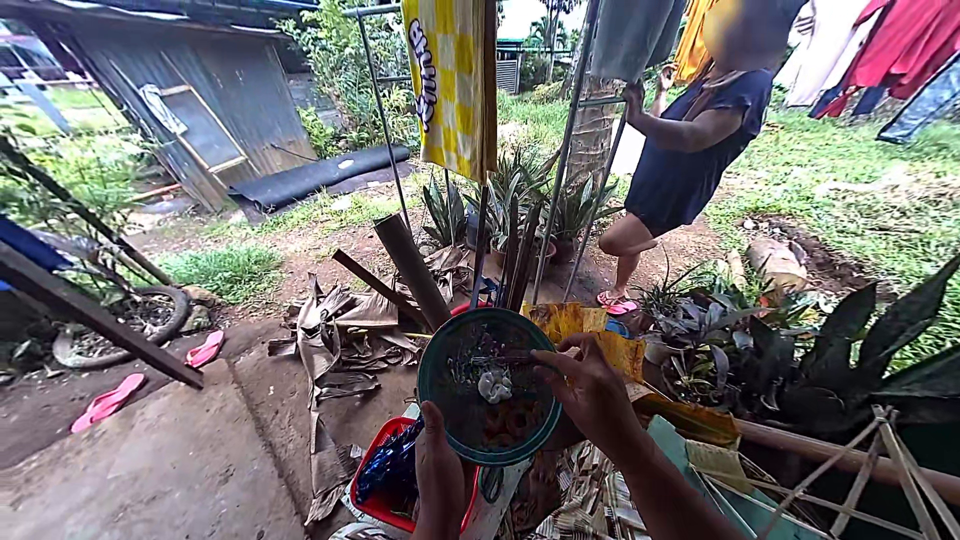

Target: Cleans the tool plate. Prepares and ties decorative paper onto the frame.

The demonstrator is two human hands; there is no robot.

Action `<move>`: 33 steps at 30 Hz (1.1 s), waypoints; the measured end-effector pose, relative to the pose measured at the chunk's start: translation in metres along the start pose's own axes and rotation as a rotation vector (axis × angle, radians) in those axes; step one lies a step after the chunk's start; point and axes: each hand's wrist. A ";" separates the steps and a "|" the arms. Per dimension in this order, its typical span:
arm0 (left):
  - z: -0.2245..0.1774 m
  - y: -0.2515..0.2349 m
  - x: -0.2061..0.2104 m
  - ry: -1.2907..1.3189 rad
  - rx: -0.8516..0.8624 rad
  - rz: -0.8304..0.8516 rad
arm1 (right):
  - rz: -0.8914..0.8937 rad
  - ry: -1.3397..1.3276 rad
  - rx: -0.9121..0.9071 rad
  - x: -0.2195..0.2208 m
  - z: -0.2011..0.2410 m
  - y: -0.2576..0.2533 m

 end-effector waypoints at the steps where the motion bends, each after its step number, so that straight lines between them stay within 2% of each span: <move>1: -0.001 0.002 0.000 0.008 0.003 -0.004 | 0.011 0.009 -0.015 0.000 0.002 -0.001; 4: 0.000 0.006 -0.001 0.013 0.028 -0.017 | 0.039 -0.050 -0.076 -0.002 0.007 -0.002; 7: 0.000 0.004 -0.007 -0.008 0.042 -0.039 | -0.002 -0.241 -0.113 -0.003 0.015 0.001; 10: 0.003 0.002 -0.005 -0.012 0.097 -0.052 | -0.008 -0.432 -0.019 -0.016 0.019 0.009; 15: 0.009 -0.002 -0.018 -0.155 0.227 -0.078 | 0.029 -0.386 0.036 -0.019 0.017 0.017; 20: 0.006 -0.002 -0.020 -0.179 0.278 -0.101 | 0.039 -0.395 0.121 -0.013 0.017 0.024; 25: 0.011 -0.004 -0.023 -0.177 0.282 -0.100 | 0.106 -0.535 0.247 0.003 0.023 0.028; 29: 0.011 -0.010 -0.023 -0.187 0.256 -0.109 | 0.173 -0.735 0.434 0.010 0.027 0.022; 33: 0.011 -0.023 -0.025 -0.227 0.190 -0.073 | 0.195 -0.731 0.426 0.016 0.019 0.012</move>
Point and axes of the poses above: each hand's wrist, its own y-axis away from the middle knuckle, its own x-axis out of the palm, z = x × y, and after that the axes turned 4 degrees about -y, right-handed
